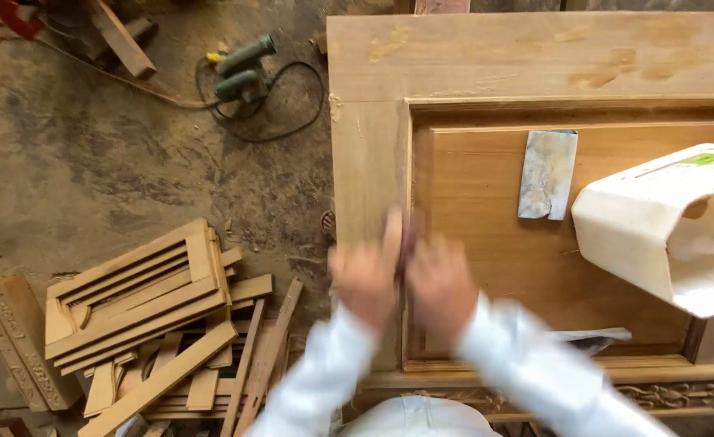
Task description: Sanding a wooden door panel using a sanding block and sandpaper to smooth the surface and edges.
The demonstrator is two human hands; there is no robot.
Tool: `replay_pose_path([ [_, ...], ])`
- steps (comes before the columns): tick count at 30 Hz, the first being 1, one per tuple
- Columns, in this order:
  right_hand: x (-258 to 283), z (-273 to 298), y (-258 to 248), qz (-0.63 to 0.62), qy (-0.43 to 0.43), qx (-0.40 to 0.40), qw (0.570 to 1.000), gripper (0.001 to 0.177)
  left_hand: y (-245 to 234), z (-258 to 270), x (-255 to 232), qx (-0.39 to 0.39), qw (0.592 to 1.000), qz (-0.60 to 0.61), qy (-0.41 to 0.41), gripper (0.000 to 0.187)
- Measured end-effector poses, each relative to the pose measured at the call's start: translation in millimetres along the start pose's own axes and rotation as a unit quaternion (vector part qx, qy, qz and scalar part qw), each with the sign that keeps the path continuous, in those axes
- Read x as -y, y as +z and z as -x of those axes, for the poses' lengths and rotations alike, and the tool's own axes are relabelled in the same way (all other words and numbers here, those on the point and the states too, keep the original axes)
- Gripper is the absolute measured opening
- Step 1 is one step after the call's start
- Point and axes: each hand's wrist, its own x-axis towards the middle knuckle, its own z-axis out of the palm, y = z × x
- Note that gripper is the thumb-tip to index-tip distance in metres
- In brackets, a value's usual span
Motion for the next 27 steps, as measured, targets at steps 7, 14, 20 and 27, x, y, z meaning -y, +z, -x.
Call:
replay_pose_path([
  [7, -69.4, -73.4, 37.6, 0.066, -0.023, -0.037, 0.997, 0.011, 73.0, -75.8, 8.6, -0.047, 0.999, -0.012, -0.015, 0.035],
  [14, -47.2, -44.2, 8.8, 0.002, 0.005, -0.084, 0.996, 0.026, 35.9, -50.2, -10.9, -0.086, 0.990, 0.077, -0.080, 0.040],
  [20, 56.7, 122.4, -0.4, -0.085, 0.003, 0.081, 0.993, 0.018, -44.0, 86.2, -15.9, 0.052, 0.981, 0.183, -0.029, 0.044],
  [27, -75.5, -69.8, 42.7, 0.062, -0.021, -0.019, 0.998, 0.011, 78.5, -75.1, 7.6, -0.134, 0.990, 0.043, -0.031, 0.040],
])
